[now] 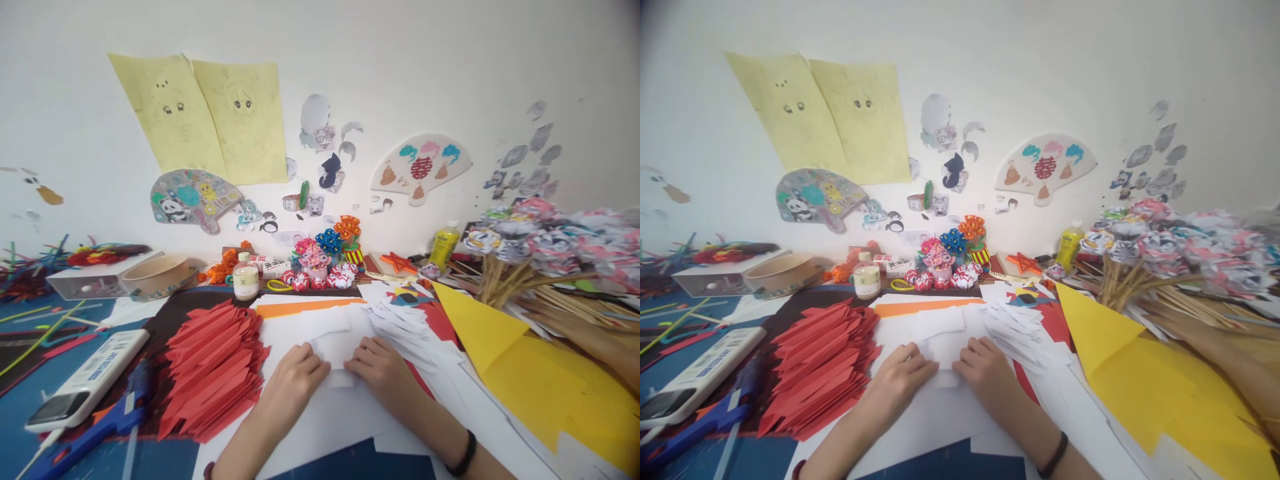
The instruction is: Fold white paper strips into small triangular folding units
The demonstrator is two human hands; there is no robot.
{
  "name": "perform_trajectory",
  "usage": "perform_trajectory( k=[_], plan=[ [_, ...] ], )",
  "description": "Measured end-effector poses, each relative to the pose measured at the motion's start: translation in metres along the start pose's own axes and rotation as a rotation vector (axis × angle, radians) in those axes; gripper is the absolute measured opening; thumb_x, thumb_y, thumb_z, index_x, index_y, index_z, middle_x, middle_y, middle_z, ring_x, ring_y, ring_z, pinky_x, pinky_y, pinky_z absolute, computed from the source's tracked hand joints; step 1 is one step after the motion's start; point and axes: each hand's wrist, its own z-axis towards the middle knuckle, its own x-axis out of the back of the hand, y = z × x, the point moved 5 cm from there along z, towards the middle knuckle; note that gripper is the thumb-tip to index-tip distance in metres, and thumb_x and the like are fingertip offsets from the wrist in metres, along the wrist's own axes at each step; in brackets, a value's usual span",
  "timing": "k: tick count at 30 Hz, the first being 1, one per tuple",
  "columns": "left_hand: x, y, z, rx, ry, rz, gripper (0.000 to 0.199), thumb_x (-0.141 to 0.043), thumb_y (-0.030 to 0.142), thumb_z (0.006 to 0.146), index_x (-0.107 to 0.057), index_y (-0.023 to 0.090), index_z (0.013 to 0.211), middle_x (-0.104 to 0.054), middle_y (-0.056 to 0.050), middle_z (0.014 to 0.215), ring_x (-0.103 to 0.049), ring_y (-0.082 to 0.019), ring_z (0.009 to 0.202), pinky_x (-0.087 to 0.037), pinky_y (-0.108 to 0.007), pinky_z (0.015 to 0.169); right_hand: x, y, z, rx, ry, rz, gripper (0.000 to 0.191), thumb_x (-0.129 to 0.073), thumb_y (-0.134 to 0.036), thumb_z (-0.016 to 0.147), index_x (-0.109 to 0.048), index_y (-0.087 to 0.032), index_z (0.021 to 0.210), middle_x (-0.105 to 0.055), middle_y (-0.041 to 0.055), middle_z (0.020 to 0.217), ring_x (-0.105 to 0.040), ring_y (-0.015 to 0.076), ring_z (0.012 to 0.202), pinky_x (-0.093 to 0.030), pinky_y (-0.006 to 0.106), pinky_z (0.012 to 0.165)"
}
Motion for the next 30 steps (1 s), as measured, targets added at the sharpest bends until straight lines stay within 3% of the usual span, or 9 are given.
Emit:
perform_trajectory(
  k=[19,25,30],
  plan=[
    [-0.008,0.009,0.001,-0.096,-0.065,0.24,0.022,-0.039,0.021,0.095,-0.053,0.014,0.08,-0.053,-0.003,0.076,-0.043,-0.018,0.074,-0.033,-0.031,0.065,-0.001,-0.026,0.002,0.26,0.015,-0.241,0.03,-0.043,-0.001,0.087,-0.06,-0.013,0.066,-0.056,0.0062,0.069,-0.048,0.0203,0.07,-0.037,0.033,0.063],
    [-0.011,0.012,-0.001,-0.099,-0.117,0.322,0.013,-0.045,0.019,0.093,-0.054,0.014,0.086,-0.056,-0.004,0.08,-0.044,-0.02,0.077,-0.031,-0.033,0.066,-0.001,-0.025,0.003,0.203,-0.007,-0.243,0.025,-0.05,-0.001,0.083,-0.059,-0.014,0.064,-0.056,0.0042,0.066,-0.047,0.0191,0.066,-0.036,0.032,0.06],
    [-0.009,0.009,-0.001,-0.032,-0.125,0.279,0.007,-0.049,0.013,0.09,-0.055,0.016,0.089,-0.061,-0.004,0.08,-0.047,-0.021,0.08,-0.029,-0.035,0.069,0.002,-0.018,0.002,0.065,-0.096,-0.226,0.014,-0.057,-0.002,0.079,-0.062,-0.015,0.076,-0.06,0.0029,0.069,-0.049,0.0192,0.069,-0.034,0.033,0.065]
  ],
)
